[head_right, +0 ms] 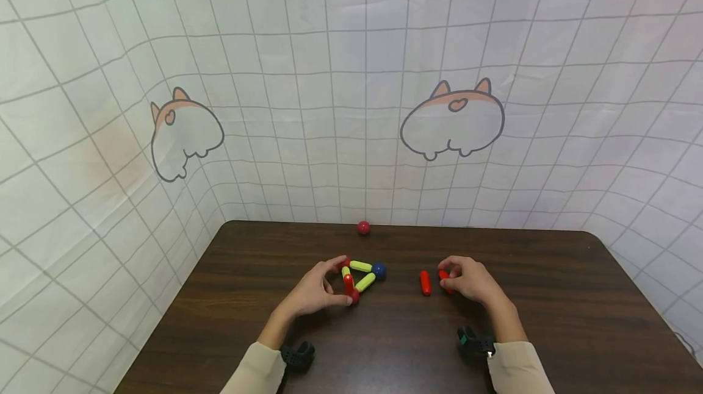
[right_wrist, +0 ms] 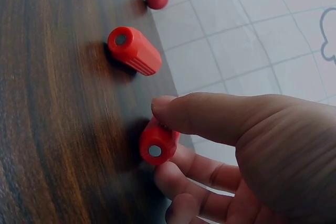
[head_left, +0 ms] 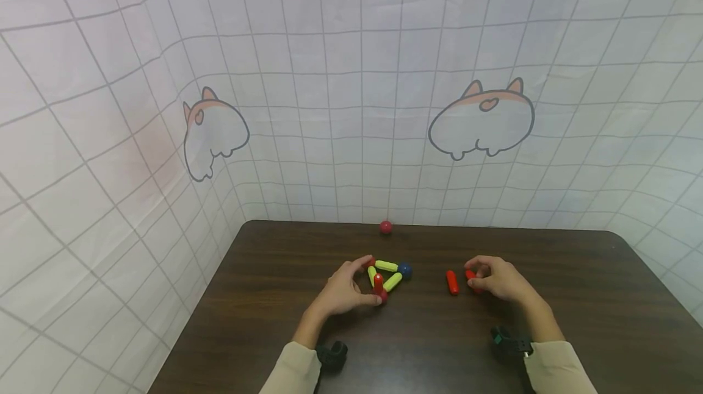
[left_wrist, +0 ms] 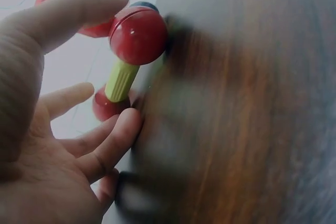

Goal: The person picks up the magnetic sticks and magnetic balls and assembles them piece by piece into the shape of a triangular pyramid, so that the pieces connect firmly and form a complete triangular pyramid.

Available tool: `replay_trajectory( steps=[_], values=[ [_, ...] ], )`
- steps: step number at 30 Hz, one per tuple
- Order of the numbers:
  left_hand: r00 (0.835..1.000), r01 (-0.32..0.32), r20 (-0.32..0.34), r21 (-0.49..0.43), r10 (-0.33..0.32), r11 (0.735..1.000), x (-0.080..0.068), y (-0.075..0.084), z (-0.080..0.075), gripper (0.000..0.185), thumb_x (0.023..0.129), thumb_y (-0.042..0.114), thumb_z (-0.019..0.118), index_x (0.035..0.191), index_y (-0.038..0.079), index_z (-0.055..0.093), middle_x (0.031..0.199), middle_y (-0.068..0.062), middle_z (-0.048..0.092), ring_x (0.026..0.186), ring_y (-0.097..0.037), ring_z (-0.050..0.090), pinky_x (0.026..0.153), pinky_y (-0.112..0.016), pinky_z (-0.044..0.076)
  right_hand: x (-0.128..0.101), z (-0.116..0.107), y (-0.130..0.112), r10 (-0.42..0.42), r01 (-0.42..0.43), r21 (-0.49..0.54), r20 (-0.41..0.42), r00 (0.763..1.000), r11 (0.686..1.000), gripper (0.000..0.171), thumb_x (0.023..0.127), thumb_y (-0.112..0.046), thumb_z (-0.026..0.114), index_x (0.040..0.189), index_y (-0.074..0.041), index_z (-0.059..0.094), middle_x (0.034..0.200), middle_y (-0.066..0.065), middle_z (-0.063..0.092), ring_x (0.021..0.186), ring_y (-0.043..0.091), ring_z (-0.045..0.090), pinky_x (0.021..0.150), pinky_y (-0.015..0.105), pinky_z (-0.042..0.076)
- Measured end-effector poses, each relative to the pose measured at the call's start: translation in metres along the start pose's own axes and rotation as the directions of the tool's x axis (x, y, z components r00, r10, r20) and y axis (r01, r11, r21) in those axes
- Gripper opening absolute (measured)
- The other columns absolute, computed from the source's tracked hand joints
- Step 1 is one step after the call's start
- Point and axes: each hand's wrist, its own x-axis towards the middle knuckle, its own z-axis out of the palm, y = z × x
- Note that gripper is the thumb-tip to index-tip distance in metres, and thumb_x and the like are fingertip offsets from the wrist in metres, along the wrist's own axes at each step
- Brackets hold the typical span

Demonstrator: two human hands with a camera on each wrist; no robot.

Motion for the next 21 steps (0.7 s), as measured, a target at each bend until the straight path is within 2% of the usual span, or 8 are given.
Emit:
replay_trajectory(
  steps=[2, 6, 13, 17, 21],
  values=[
    [1.000, 0.005, -0.013, 0.017, -0.005, 1.000, 0.0004, 0.0003, 0.0019, 0.089, 0.078, 0.046, 0.087, 0.153, 0.023, 0.046, 0.133, -0.011, 0.055, 0.069, -0.009, 0.059, 0.085, -0.041, 0.045, -0.0003, -0.0002, -0.0003, -0.002, 0.002, -0.001, 0.004, 1.000, 1.000, 0.035, 0.088, -0.017, 0.079, 0.119, -0.004, 0.068, 0.082, 0.002, 0.063, 0.071, 0.016, 0.053, 0.067, 0.033, 0.041],
    [0.999, 0.016, -0.039, 0.035, -0.015, 0.999, 0.0012, 0.0009, 0.0057, 0.085, 0.077, 0.050, 0.087, 0.150, 0.023, 0.052, 0.129, -0.009, 0.056, 0.066, -0.010, 0.059, 0.101, -0.057, 0.033, -0.0001, 0.0001, -0.0002, 0.009, -0.009, -0.007, 0.015, 1.000, 1.000, 0.035, 0.088, -0.016, 0.079, 0.119, -0.005, 0.068, 0.082, 0.002, 0.063, 0.070, 0.014, 0.054, 0.067, 0.032, 0.042],
    [0.999, -0.003, -0.053, 0.042, 0.006, 0.999, 0.0012, 0.0023, 0.0061, 0.073, 0.082, 0.043, 0.085, 0.146, 0.021, 0.057, 0.123, -0.008, 0.058, 0.066, -0.010, 0.057, 0.106, -0.067, 0.028, 0.0018, -0.0008, 0.0028, -0.021, 0.021, -0.012, 0.019, 1.000, 1.000, 0.032, 0.088, -0.011, 0.074, 0.118, -0.005, 0.068, 0.082, 0.001, 0.063, 0.069, 0.013, 0.054, 0.065, 0.031, 0.043],
    [0.999, -0.012, -0.048, 0.035, 0.013, 0.999, 0.0023, -0.0006, 0.0048, 0.063, 0.086, 0.038, 0.082, 0.143, 0.021, 0.059, 0.116, -0.003, 0.060, 0.068, -0.008, 0.057, 0.107, -0.066, 0.028, 0.0027, -0.0023, 0.0022, -0.010, 0.010, 0.016, -0.020, 1.000, 1.000, 0.032, 0.088, -0.009, 0.071, 0.120, -0.006, 0.067, 0.087, 0.003, 0.063, 0.072, 0.016, 0.055, 0.063, 0.032, 0.044],
    [0.999, -0.025, -0.047, 0.027, 0.026, 0.999, 0.0031, -0.0031, 0.0042, 0.055, 0.089, 0.031, 0.079, 0.140, 0.020, 0.061, 0.112, -0.001, 0.061, 0.068, -0.007, 0.058, 0.091, -0.049, 0.039, 0.0023, -0.0036, -0.0020, -0.003, 0.009, 0.083, -0.063, 0.998, 0.997, 0.033, 0.091, -0.008, 0.068, 0.123, -0.007, 0.063, 0.097, 0.010, 0.062, 0.071, 0.019, 0.056, 0.060, 0.033, 0.048]
  ],
)
